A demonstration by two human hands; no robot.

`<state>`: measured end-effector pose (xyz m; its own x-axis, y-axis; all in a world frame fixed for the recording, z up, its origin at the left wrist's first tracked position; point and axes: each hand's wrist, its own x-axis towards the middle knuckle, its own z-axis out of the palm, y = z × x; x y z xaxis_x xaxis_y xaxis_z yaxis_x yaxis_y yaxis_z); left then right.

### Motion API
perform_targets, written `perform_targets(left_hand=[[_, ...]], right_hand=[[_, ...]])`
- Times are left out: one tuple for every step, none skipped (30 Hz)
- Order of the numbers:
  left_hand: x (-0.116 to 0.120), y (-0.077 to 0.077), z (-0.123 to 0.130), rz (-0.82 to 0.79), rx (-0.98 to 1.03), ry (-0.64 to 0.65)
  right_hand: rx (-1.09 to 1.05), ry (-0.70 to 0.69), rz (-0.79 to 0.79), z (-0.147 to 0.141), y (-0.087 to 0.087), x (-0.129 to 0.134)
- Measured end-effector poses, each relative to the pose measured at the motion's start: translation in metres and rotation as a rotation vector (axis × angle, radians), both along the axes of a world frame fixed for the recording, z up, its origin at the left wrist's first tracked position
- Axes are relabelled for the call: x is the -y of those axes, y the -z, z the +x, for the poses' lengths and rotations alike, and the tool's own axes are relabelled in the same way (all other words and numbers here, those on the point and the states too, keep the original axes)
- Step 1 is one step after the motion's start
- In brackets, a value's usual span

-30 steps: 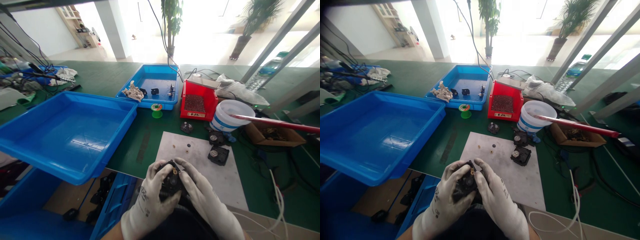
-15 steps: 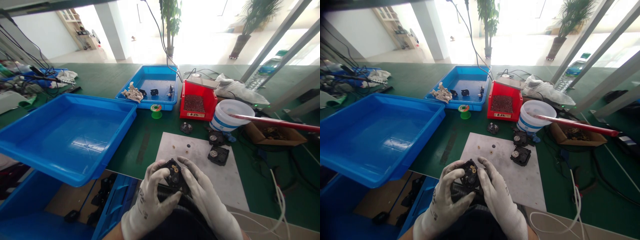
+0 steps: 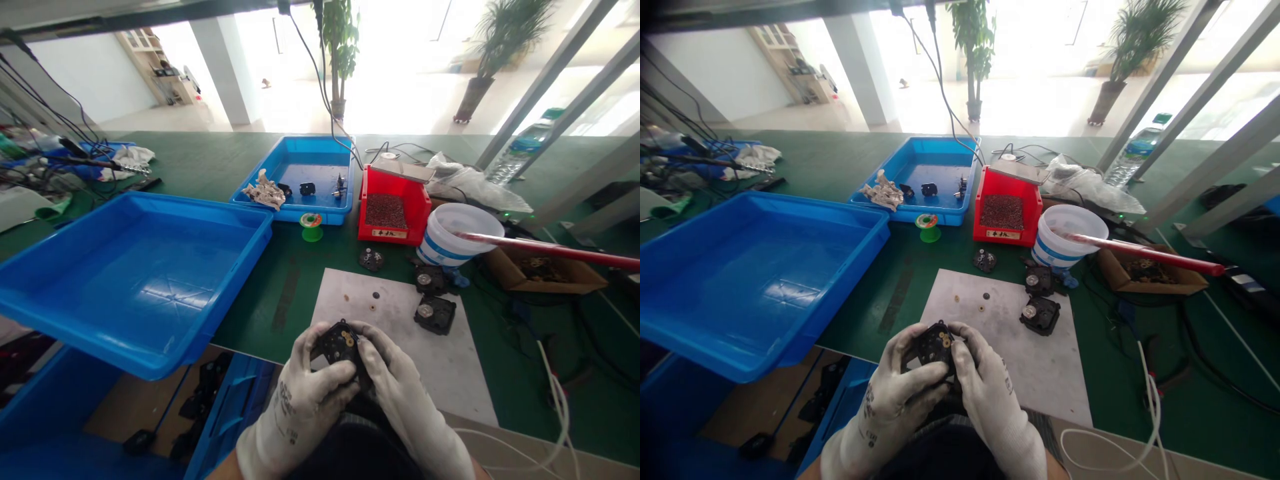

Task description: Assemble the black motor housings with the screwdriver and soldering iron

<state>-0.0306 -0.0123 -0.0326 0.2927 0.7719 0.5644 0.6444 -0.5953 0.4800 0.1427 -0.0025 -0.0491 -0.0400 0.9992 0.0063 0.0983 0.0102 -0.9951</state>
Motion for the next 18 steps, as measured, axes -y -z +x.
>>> perform_targets(left_hand=[[-0.001,0.001,0.000,0.004,0.000,0.000],[-0.002,0.002,0.000,0.003,0.003,0.000],[-0.003,0.003,0.000,-0.007,0.008,0.000],[-0.003,0.004,-0.001,-0.023,0.018,0.003],[-0.004,0.006,-0.002,-0.040,0.035,0.009],[-0.005,0.007,-0.002,-0.061,0.060,0.014],[-0.007,0.009,-0.003,-0.082,0.094,0.017],[-0.009,0.010,-0.003,-0.102,0.136,0.015],[-0.011,0.011,-0.002,-0.124,0.180,0.006],[-0.015,0.012,-0.001,-0.146,0.223,-0.004],[-0.019,0.011,0.001,-0.166,0.261,-0.012],[-0.025,0.010,0.003,-0.181,0.294,-0.014],[-0.032,0.007,0.004,-0.192,0.325,-0.008],[-0.041,0.004,0.005,-0.203,0.356,0.003],[-0.050,-0.001,0.006,-0.215,0.394,0.012],[-0.061,-0.007,0.006,-0.229,0.438,0.015],[-0.073,-0.013,0.006,-0.242,0.484,0.011],[-0.086,-0.018,0.005,-0.253,0.522,0.003]], right_hand=[[-0.007,0.006,-0.016,0.000,-0.001,0.000],[-0.019,0.007,-0.035,0.000,-0.002,-0.001],[-0.035,0.005,-0.052,0.001,-0.003,-0.001],[-0.051,0.006,-0.063,0.002,-0.003,-0.002],[-0.059,0.006,-0.063,0.003,-0.003,-0.002],[-0.053,0.006,-0.053,0.005,-0.001,-0.003],[-0.030,0.007,-0.025,0.006,0.000,-0.004],[0.003,0.013,0.019,0.008,0.002,-0.006],[0.036,0.018,0.074,0.009,0.004,-0.009],[0.065,0.021,0.132,0.010,0.005,-0.012],[0.080,0.028,0.182,0.011,0.006,-0.015],[0.101,0.038,0.238,0.011,0.005,-0.020],[0.129,0.042,0.301,0.013,0.002,-0.026],[0.163,0.046,0.369,0.015,-0.003,-0.032],[0.203,0.050,0.443,0.020,-0.011,-0.041],[0.242,0.054,0.513,0.025,-0.021,-0.050],[0.276,0.055,0.581,0.033,-0.033,-0.062],[0.292,0.064,0.634,0.041,-0.048,-0.075]])
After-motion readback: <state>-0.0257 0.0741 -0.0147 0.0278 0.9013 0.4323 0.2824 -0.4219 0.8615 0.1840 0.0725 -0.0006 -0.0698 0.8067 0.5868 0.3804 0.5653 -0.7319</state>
